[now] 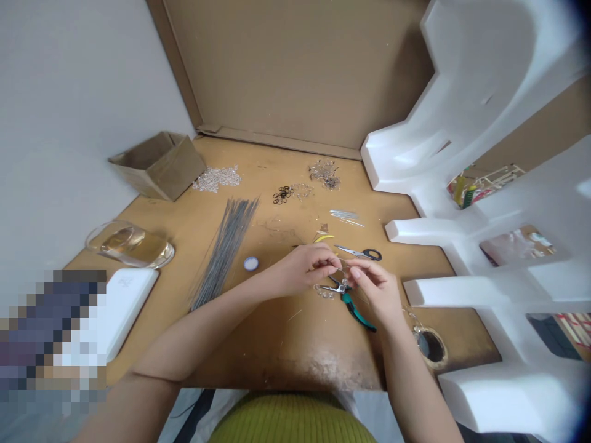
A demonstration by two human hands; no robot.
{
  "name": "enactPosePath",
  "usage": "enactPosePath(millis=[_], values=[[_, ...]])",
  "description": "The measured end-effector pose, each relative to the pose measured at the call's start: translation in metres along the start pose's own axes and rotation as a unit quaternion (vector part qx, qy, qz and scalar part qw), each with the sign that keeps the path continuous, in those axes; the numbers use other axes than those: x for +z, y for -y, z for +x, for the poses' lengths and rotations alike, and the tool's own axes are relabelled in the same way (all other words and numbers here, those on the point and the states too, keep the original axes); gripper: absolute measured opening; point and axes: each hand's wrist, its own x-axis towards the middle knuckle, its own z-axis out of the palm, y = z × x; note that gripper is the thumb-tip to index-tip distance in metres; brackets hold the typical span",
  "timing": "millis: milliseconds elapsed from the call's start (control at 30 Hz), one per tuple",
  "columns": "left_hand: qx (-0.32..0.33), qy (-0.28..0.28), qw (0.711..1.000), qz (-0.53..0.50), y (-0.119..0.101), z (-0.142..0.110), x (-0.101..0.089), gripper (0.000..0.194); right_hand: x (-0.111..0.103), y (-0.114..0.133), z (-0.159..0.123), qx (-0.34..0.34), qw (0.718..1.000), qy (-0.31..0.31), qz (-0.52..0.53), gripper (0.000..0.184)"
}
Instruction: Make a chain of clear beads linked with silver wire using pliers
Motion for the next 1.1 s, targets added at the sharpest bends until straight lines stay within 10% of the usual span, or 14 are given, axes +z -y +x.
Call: enactPosePath(millis=[700,1100], values=[[-0.05,-0.034,0.995,-0.081,-0.0083,-0.0034,0.0025,0.014,-0.0019,-0.0023,-0.0016,-0.084,0.994,-0.045,-0.058,0.004],[0.006,-0.042,0.998,0.042,-0.0047,-0.0049,0.0039,0.014,0.0017,-0.0021,-0.0027,-0.135,0.98,0.004,-0.148,0.004]])
